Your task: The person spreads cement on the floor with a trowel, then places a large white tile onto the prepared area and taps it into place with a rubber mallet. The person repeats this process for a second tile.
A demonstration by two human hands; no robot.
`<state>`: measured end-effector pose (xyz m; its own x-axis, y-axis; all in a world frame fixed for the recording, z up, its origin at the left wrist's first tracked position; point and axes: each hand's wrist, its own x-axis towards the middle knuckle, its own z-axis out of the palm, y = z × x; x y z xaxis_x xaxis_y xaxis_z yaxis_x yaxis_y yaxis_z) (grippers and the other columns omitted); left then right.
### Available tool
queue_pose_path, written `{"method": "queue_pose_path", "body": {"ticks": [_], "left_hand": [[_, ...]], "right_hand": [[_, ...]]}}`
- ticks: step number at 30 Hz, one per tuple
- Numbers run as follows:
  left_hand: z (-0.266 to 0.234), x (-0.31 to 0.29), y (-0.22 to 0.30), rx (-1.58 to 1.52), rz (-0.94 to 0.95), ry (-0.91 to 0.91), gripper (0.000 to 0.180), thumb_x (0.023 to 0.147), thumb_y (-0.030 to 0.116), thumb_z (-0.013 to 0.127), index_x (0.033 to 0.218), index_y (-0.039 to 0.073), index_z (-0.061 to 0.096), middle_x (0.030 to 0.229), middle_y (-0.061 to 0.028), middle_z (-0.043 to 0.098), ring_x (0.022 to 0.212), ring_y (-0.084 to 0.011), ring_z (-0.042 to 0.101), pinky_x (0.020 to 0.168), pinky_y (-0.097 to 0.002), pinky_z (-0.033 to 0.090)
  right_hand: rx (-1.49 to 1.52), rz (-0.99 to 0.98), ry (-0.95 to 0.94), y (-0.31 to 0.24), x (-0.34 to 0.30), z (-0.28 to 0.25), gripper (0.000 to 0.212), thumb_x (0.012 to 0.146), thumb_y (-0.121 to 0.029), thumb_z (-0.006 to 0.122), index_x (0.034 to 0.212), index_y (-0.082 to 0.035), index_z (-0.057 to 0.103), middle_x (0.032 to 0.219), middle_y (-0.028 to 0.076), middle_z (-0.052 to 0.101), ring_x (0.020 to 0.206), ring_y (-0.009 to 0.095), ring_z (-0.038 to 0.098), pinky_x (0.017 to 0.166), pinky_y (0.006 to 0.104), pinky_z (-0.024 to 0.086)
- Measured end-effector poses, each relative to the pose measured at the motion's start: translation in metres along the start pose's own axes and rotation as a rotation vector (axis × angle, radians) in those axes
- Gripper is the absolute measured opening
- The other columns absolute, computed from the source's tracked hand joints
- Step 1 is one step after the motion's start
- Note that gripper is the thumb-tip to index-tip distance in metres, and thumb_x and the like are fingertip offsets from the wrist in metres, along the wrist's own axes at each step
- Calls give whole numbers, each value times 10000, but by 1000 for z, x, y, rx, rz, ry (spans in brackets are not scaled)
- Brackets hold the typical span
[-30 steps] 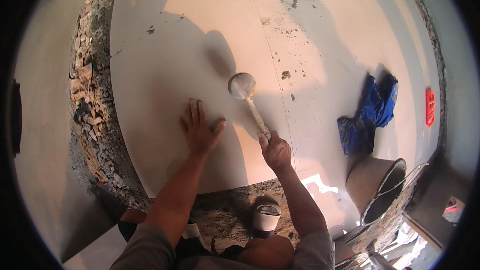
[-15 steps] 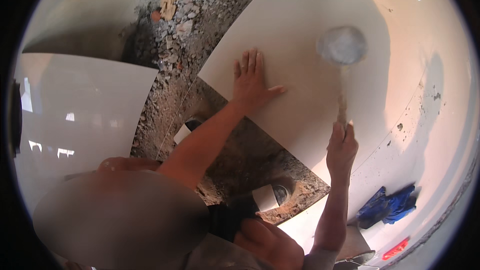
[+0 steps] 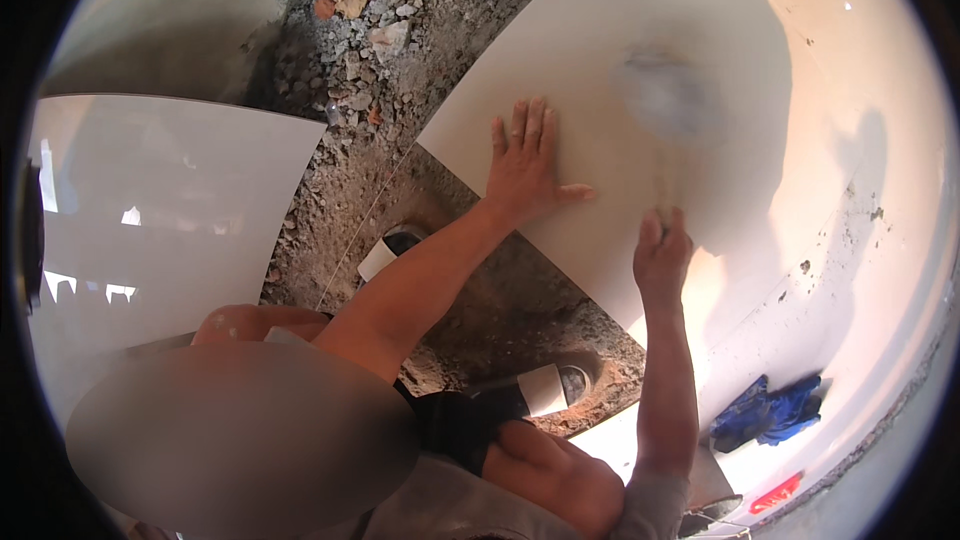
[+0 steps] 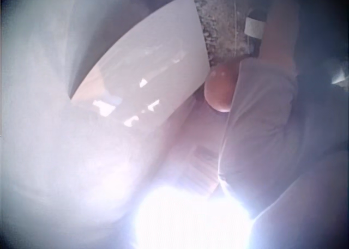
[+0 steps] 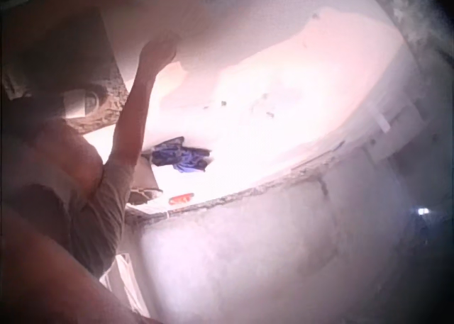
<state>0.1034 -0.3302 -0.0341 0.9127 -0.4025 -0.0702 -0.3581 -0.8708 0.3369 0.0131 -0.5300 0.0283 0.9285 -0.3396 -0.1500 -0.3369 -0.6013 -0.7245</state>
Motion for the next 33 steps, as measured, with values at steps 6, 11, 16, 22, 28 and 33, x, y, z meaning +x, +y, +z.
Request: {"method": "queue_pose_path", "body": {"ticks": [6, 11, 16, 22, 28, 33], "left_hand": [[-8, 0, 5, 7, -26, -73, 1178, 668, 745, 587, 1432, -59, 192, 1518, -232, 143, 1426, -387, 41, 1107, -596, 35], [-12, 2, 7, -3, -40, -126, 1197, 679, 737, 588, 1451, -53, 126, 1533, -220, 95, 1431, -376, 18, 1114, -579, 10], [-13, 2, 11, 56, -49, -135, 1199, 683, 730, 599, 1448, -56, 117, 1531, -224, 100, 1429, -381, 30, 1110, -590, 52], [-25, 11, 19, 251, -61, -298, 1161, 708, 695, 616, 1461, -30, 112, 1534, -217, 104, 1431, -361, 45, 1108, -588, 94], [-45, 26, 15, 423, 27, -426, 1068, 757, 678, 580, 1464, -2, 157, 1534, -187, 143, 1418, -334, 155, 1094, -561, 206], [-103, 63, 15, 743, 351, -830, 790, 847, 570, 547, 1407, 47, 359, 1435, -171, 389, 1286, -324, 424, 1037, -505, 334]], "right_hand": [[-3, 355, -22, -7, -20, 1, 374, 963, -332, 475, 881, 30, 522, 720, 254, 606, 707, 456, 596, 626, 487, 454], [-88, 270, 4, 7, -43, -6, 429, 957, -389, 476, 893, 31, 537, 679, 246, 604, 652, 442, 596, 586, 495, 446], [-145, 347, 91, 16, -70, -13, 398, 925, -401, 517, 891, -9, 579, 754, 261, 630, 752, 453, 615, 691, 520, 470], [-79, 563, 149, 42, -143, -47, 450, 887, -464, 561, 860, -16, 572, 737, 216, 636, 744, 420, 624, 686, 481, 485], [-241, 803, 691, 128, -271, -73, 423, 834, -467, 654, 824, -60, 539, 648, 101, 598, 569, 317, 601, 579, 387, 502], [-382, 1082, 808, 212, -334, -90, 566, 809, -532, 645, 1040, -18, 596, 886, 188, 654, 852, 370, 644, 743, 443, 507]]}}
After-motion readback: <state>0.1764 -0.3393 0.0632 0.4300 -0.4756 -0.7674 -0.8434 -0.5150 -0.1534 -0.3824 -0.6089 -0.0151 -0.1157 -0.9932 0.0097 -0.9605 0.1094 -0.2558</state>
